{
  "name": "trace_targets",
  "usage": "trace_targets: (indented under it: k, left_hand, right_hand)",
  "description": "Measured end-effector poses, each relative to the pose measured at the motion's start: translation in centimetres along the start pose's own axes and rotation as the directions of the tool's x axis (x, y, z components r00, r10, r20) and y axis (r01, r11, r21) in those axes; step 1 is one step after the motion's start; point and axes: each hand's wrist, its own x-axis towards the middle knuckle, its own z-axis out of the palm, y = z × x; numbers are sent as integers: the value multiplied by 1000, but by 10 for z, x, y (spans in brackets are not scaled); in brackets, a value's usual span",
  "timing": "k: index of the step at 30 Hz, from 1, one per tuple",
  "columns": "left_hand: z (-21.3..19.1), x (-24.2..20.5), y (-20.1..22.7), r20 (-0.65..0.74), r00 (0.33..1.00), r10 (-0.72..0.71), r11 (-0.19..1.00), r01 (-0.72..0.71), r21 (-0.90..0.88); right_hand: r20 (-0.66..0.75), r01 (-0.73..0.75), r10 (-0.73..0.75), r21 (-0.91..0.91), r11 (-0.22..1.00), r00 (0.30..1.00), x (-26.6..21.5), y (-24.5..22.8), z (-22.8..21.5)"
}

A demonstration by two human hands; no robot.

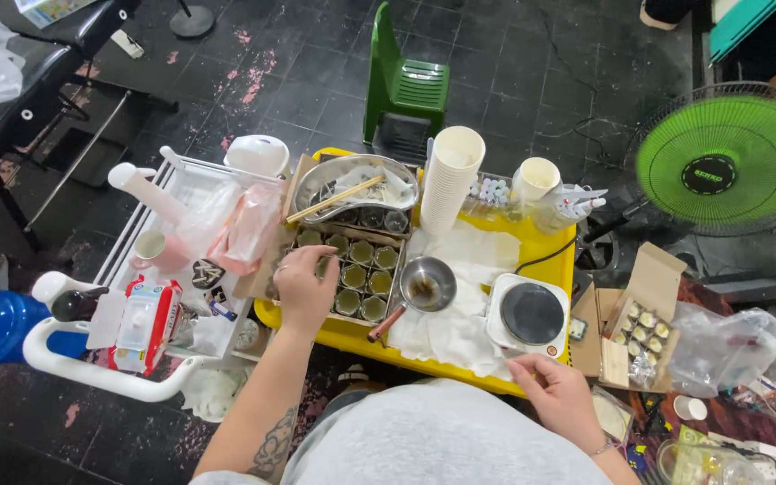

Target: The person sits at a candle-making workbench and repeatedly wipes the inside and outside of a white plastic pouring cup with tissue, setting the cup down and picking it back up to wipe more. They then use chopsticks to lift finished wicks out of a mold tray on the bench.

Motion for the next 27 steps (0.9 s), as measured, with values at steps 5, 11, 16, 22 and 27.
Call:
trace_targets:
  k: [5,11,16,22,27]
  left_hand:
    - [0,5,53,402,913,-73,989,117,-85]
    - [12,-29,58,736,675,-50,988,-73,134]
    - [19,-37,52,847,515,-129,970,-112,216]
    - [38,-42,39,916,378,-135,979,-90,181]
    - [48,-49,41,899,437,-26,1000,13,23]
  right_hand:
    - [107,-36,41,-48,998,993,1,12,16]
    - [68,7,-9,27,1000,998,1,-6,30]
    - [63,14,-14,4,1000,998,4,-29,37]
    - [79,-24,23,11,1000,997,2,-29,48]
    - [43,33,-33,8,999,999,-10,-13,51]
